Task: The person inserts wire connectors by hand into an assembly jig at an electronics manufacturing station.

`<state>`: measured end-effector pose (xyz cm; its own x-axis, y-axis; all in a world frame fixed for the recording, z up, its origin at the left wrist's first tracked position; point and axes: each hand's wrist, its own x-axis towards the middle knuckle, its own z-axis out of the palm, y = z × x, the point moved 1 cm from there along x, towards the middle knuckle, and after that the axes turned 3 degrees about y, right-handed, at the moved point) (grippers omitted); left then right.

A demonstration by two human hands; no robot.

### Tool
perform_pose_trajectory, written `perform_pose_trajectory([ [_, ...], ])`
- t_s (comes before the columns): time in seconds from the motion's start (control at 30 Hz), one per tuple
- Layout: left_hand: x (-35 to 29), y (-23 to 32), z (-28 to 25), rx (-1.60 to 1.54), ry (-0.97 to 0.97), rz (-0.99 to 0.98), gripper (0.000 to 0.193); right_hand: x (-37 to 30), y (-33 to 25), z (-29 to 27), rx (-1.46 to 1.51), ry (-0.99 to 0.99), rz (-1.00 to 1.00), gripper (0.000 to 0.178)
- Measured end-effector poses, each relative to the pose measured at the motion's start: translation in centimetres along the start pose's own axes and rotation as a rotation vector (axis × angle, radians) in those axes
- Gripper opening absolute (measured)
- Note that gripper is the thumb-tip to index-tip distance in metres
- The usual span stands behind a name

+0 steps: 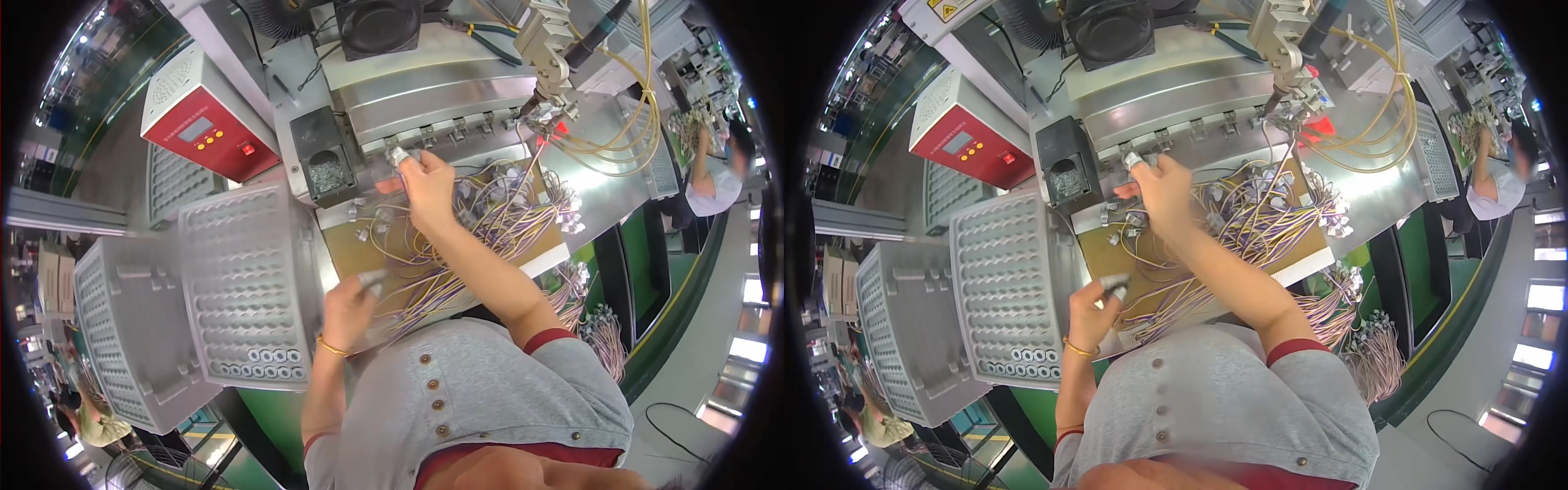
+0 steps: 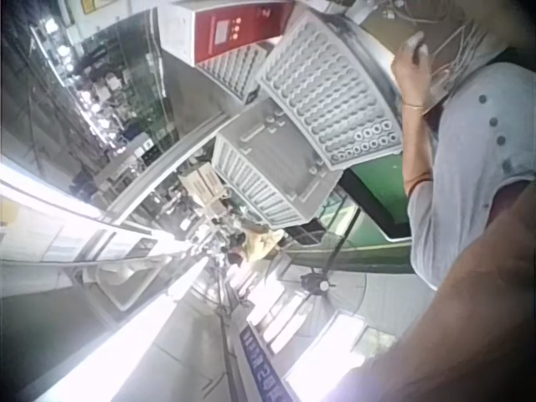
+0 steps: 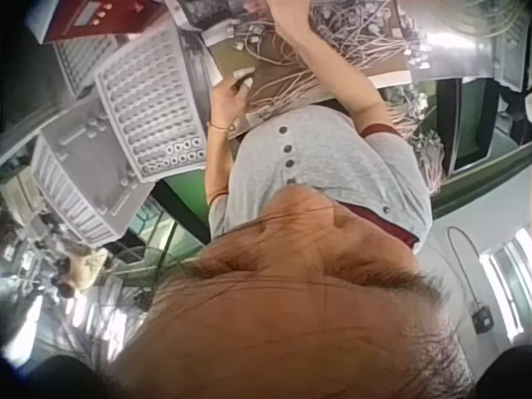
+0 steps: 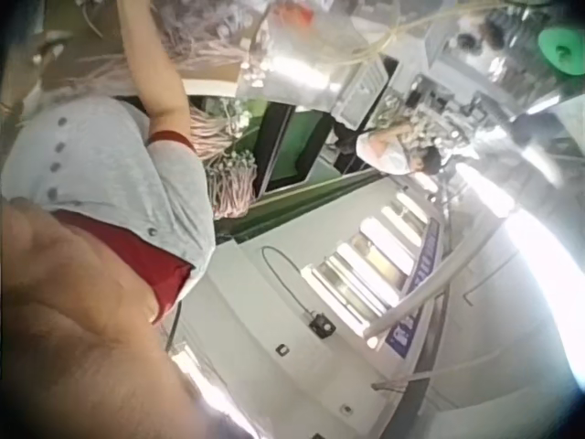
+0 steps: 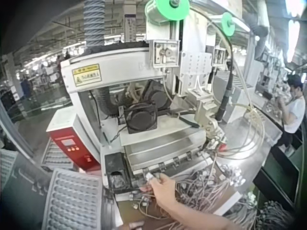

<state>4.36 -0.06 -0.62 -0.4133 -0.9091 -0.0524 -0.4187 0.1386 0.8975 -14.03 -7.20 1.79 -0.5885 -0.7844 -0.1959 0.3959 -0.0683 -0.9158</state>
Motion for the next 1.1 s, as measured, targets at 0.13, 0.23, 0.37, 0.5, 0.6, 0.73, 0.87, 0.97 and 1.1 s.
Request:
perform_pose_trajectory([
  [0.13, -0.2, -1.1, -1.6, 0.149, 0.156, 0.091, 0.028, 1.0, -1.4, -4.1, -0.968, -0.133, -0.692, 0.017],
  [0.23, -1.9, -4.2, -2.0, 0.128, 0.209, -0.058, 0.023, -2.8, -3.8, -4.3, -0.946, -0.401, -0.897, 0.010],
  [0.37, -3.0, -4.8, -2.0, 0.091, 0.276, -0.148, 0.022, -7.0, 3.7, -4.9, -0.760, -0.965, -0.868, 0.014],
  [0.5, -3.9, -4.3, -2.2, 0.003, 0.302, -0.184, 0.022, -7.6, 7.4, -5.7, -0.941, -1.307, -0.695, 0.016],
  [0.6, -3.9, -2.1, -2.2, -0.064, 0.310, -0.192, 0.024, -6.9, 5.3, -5.2, -0.845, -1.136, -0.666, 0.017],
  [0.73, -3.4, 0.2, -1.8, 0.136, 0.309, 0.128, 0.031, -6.8, 3.5, -5.3, -0.689, -1.024, -0.662, 0.022],
  [0.87, -2.7, 0.5, -2.1, 0.378, 0.375, 0.247, 0.032, -6.6, 1.9, -4.7, -0.701, -0.983, -0.731, 0.027],
  [0.97, -2.3, 1.6, -1.9, 0.358, 0.417, 0.289, 0.026, -7.0, 0.9, -4.2, -0.647, -0.911, -0.785, 0.026],
  [1.1, -2.8, 1.7, -1.8, -0.337, 0.390, -0.120, 0.023, -7.8, 1.2, -4.2, -0.687, -1.111, -0.734, 0.018],
])
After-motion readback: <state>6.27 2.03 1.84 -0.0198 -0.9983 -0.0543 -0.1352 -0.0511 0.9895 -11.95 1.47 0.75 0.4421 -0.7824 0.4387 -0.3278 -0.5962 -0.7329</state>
